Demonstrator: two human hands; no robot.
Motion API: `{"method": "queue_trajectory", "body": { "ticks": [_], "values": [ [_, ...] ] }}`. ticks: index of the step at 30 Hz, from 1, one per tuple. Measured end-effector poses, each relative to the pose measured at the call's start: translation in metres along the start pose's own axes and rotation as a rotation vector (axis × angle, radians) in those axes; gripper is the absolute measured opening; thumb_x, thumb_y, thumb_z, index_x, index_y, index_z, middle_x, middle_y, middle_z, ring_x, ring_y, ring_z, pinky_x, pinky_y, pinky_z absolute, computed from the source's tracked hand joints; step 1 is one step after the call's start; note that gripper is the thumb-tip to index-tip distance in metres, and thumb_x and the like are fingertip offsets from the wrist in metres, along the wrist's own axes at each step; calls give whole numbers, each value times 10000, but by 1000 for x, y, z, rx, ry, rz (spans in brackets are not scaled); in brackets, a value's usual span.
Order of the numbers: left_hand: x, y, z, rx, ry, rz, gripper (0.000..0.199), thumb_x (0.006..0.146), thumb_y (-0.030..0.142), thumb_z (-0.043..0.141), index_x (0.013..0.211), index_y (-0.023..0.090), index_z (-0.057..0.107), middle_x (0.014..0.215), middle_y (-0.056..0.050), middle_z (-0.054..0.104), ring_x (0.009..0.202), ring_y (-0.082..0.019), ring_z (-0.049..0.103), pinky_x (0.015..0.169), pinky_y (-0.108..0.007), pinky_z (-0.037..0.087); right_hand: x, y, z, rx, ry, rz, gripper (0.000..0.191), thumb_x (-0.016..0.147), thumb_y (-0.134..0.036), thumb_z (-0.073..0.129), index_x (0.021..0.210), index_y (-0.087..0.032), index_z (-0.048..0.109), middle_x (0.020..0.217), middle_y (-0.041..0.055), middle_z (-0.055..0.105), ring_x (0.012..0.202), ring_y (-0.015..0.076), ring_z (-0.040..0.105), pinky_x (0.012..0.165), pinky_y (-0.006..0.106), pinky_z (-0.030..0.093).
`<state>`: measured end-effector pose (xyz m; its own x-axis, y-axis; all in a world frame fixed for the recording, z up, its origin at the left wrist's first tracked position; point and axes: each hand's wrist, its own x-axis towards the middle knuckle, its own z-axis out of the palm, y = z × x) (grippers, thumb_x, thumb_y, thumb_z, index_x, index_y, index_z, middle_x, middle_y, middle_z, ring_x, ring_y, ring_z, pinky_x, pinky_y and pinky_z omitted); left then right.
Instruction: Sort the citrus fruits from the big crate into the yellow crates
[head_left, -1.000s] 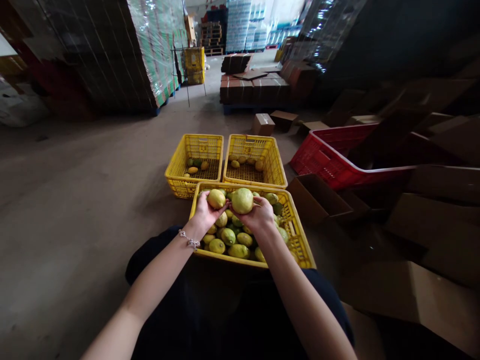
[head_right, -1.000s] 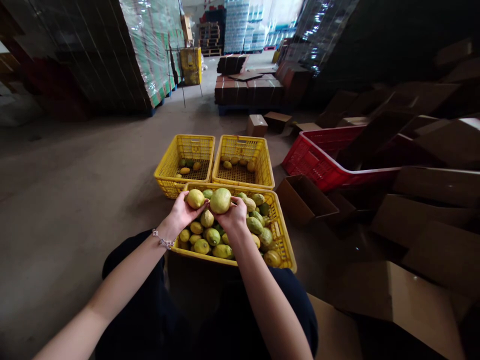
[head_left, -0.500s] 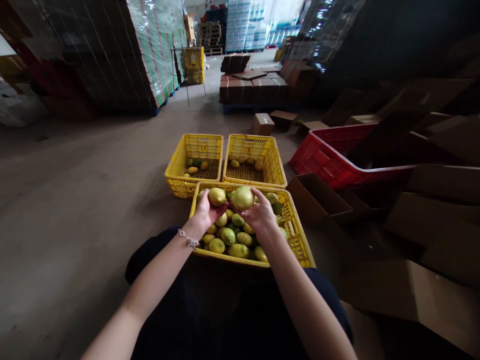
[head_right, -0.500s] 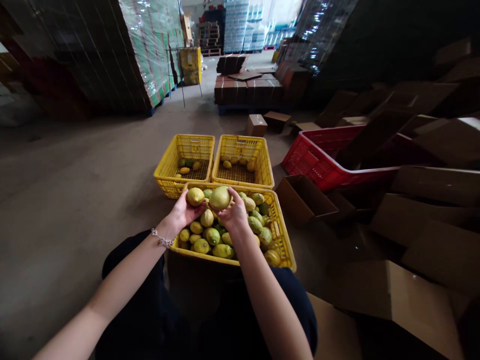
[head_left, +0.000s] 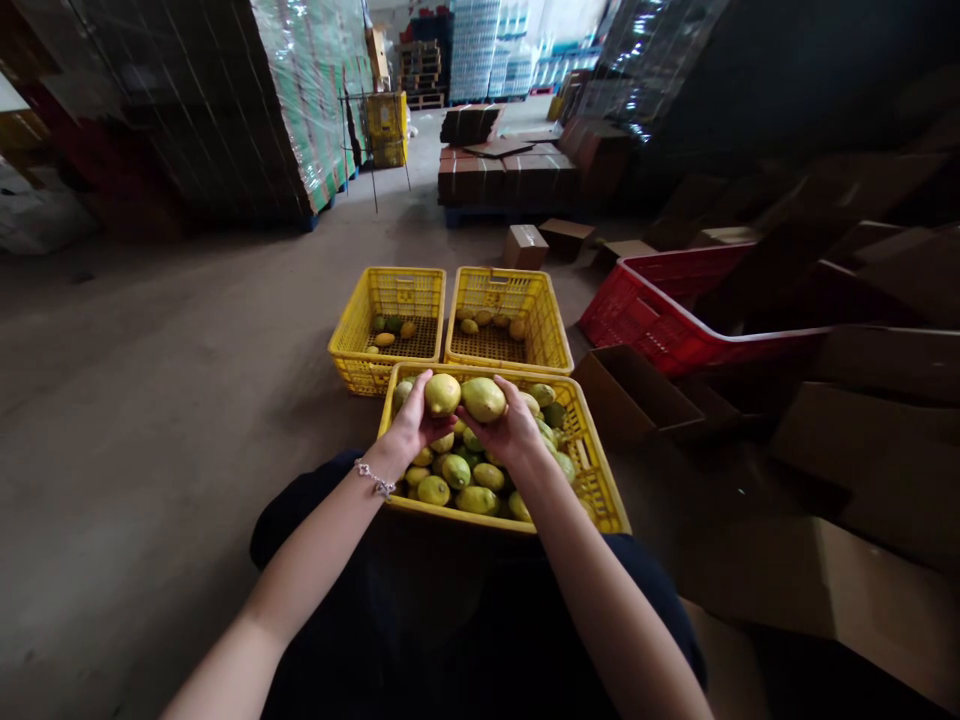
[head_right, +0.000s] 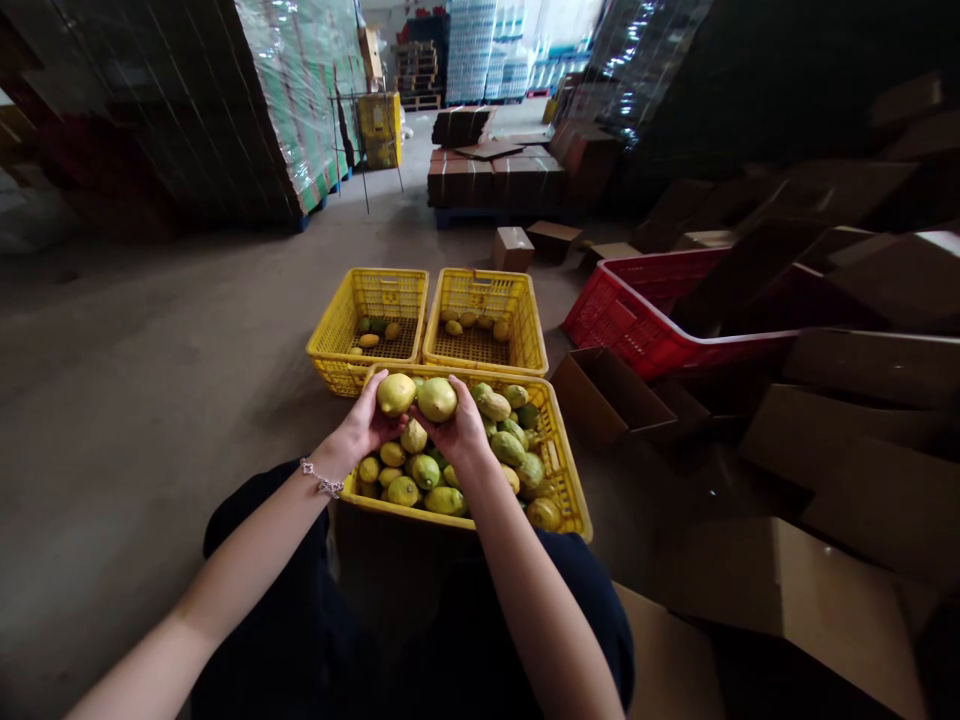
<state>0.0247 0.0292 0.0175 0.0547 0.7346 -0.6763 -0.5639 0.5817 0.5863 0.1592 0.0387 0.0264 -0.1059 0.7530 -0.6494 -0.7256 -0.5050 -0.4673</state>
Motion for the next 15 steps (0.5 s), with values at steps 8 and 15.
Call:
{"method": "queue_trajectory", "body": {
  "ticks": [8, 15],
  "values": [
    [5, -2, -3, -79, 8, -27, 563, 1051, 523, 485, 1318, 55, 648, 599, -26, 624, 440, -134, 565, 446, -218, 499, 5, 2, -3, -43, -14, 12, 90, 977, -271, 595, 923, -205, 623, 739, 11, 693, 661, 165, 656, 572, 289, 648],
    [7, -1, -4, -108, -16, -33, 497, 1054, 509, 475, 1262, 100, 665, 626, -32, 639, 461, -139, 577, 434, -213, 508, 7, 4, -4, -33, -40, 13, 82, 962, -264, 607, 934, -192, 633, 749, 30, 704, 626, 172, 658, 527, 281, 630]
  ]
}}
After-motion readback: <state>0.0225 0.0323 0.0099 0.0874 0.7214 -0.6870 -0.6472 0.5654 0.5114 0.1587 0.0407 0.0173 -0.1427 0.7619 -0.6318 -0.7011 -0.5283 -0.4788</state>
